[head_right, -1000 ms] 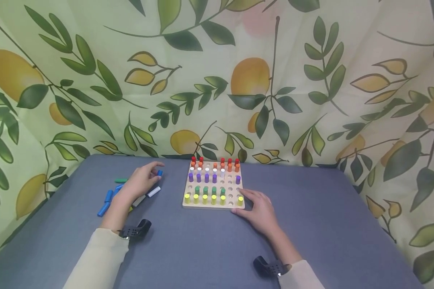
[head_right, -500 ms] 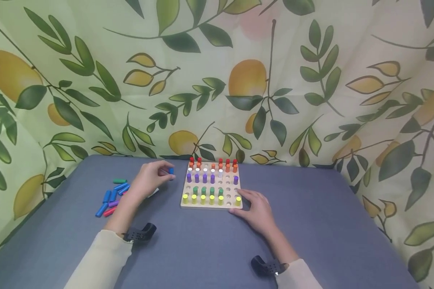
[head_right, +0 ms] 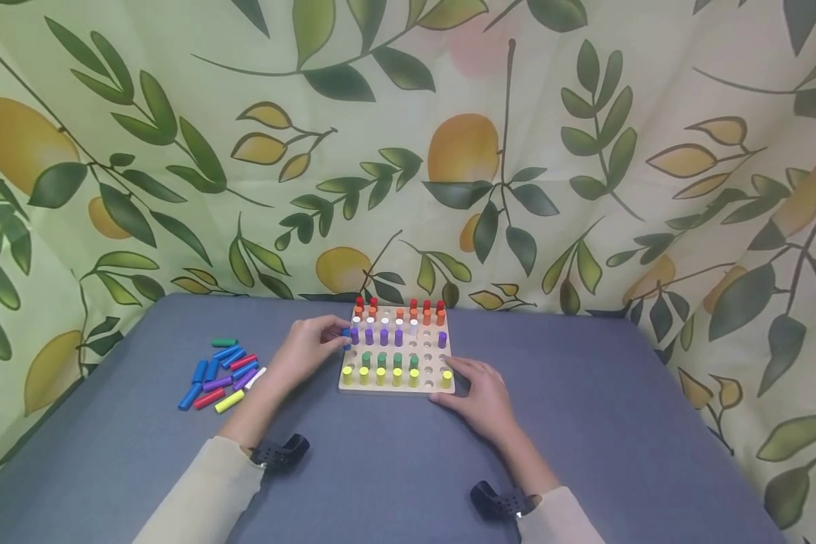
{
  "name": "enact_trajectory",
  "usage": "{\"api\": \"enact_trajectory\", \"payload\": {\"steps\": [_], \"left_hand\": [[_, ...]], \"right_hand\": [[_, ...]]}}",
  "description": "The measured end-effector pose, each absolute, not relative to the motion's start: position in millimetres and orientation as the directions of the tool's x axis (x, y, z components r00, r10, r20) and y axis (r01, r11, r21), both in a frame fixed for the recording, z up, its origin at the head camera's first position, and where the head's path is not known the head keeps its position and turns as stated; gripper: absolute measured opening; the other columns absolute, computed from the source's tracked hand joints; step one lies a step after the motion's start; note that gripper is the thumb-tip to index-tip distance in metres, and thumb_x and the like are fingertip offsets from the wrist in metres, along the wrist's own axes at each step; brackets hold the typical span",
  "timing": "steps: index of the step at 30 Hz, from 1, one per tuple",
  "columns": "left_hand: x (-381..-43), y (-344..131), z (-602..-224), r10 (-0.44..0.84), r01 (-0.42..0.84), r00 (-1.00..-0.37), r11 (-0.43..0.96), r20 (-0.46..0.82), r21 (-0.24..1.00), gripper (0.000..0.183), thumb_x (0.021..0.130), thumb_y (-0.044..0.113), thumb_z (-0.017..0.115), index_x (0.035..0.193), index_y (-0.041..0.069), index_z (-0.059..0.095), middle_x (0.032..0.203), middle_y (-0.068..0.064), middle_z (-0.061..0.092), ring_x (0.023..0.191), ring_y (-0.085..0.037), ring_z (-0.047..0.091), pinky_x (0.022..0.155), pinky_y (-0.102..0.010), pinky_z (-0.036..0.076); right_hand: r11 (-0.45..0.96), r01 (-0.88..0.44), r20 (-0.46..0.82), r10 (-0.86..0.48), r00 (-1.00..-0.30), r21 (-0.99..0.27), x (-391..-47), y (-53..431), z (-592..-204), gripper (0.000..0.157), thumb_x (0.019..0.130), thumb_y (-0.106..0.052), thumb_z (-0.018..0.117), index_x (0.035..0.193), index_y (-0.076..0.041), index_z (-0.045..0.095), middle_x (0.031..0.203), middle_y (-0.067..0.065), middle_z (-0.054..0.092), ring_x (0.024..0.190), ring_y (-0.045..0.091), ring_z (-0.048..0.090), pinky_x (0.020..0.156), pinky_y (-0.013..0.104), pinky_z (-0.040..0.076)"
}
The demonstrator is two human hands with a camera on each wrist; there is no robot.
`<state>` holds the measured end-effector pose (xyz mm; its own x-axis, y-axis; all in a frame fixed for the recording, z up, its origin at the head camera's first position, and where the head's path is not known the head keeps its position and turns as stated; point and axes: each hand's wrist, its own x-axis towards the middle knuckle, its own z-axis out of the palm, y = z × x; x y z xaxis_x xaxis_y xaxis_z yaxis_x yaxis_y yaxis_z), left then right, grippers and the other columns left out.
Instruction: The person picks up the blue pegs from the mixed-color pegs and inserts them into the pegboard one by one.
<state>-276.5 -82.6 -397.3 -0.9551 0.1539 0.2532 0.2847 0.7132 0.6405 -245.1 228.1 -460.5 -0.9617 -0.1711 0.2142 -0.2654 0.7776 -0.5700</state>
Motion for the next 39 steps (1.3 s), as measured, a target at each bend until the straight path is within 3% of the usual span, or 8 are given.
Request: {"api": "enact_trajectory", "payload": {"steps": [39], "left_hand": [[-279.5, -76.0, -416.4, 0.168, 0.294, -0.955, 0.659, 0.246, 0.692, 0.015, 0.09, 0.007, 0.075, 0.105, 0.006, 0.074, 0.097, -0.008, 0.077, 0.084, -0.015, 0.071, 0.078, -0.034, 0.06]], "right_hand": [[0.78, -0.285, 0.247, -0.172, -0.954, -0.558, -245.5, 227.7, -460.7, 0.069, 0.079, -0.045, 0.084, 0.138, -0.015, 0.064, 0.139, 0.015, 0.064, 0.133, 0.039, 0.053, 0.111, 0.065, 0.036]]}}
